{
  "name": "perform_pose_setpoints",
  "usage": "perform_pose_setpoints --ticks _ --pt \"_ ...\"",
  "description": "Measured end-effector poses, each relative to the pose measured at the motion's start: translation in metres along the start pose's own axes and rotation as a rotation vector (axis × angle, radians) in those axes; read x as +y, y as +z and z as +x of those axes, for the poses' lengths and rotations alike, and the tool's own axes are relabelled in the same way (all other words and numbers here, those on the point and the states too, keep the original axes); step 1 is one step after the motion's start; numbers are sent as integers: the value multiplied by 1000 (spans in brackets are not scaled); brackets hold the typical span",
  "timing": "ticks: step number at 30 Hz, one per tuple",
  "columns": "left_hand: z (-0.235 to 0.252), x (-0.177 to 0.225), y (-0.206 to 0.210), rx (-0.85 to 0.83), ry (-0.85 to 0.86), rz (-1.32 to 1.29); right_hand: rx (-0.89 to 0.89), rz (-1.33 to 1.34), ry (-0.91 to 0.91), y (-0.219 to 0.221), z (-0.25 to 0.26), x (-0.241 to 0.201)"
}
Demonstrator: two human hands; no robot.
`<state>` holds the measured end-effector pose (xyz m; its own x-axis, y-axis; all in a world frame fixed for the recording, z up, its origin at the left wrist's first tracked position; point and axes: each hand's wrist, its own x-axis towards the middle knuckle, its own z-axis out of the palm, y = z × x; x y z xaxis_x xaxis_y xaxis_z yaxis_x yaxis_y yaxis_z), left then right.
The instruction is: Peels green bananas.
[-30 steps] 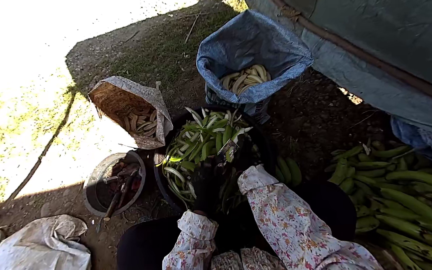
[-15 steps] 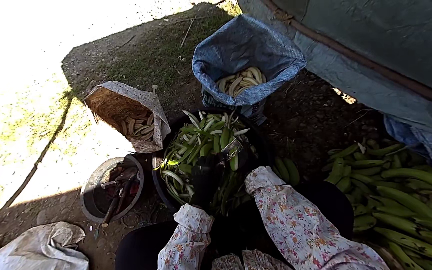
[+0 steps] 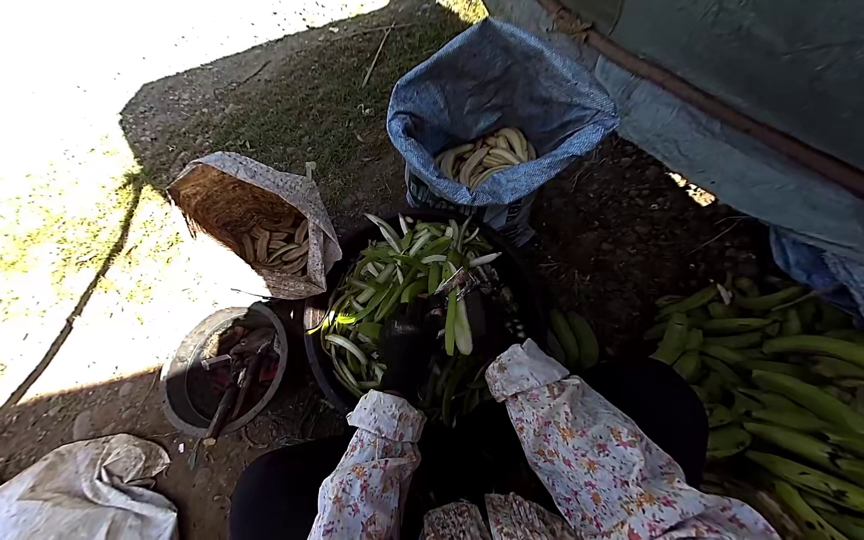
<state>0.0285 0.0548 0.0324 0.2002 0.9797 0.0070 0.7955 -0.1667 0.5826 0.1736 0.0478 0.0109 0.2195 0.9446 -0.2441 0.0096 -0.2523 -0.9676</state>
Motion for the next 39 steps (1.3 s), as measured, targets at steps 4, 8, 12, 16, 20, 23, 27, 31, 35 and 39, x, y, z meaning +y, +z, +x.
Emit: perform_pose_setpoints --ticks 4,8,12,16,20,23,27,31,35,39 --pt "42 -10 -8 -114 -206 41 -128 130 133 -3 -17 1" --pt "40 -8 -17 -106 -128 0 -47 392 300 -13 -5 2" --pt "-5 -4 -9 -145 71 -40 23 676 369 -23 13 -8" --pt "-37 -3 -15 -199 181 20 -229 1006 413 -31 45 26" --pt "-30 -5 -13 -79 195 63 -73 834 361 -15 19 1" --pt "-6 -7 -6 51 74 55 -50 611 271 -2 -5 -5" --pt "22 -24 -9 -7 -124 -130 -146 366 243 -2 -27 -11" --pt "27 -46 -12 -17 -185 -107 -100 84 201 -24 -8 -17" --pt "10 -48 -29 -31 -250 -45 148 445 159 -57 54 -83" --pt "-10 -43 -47 -8 -270 -196 199 754 109 -67 83 -128"
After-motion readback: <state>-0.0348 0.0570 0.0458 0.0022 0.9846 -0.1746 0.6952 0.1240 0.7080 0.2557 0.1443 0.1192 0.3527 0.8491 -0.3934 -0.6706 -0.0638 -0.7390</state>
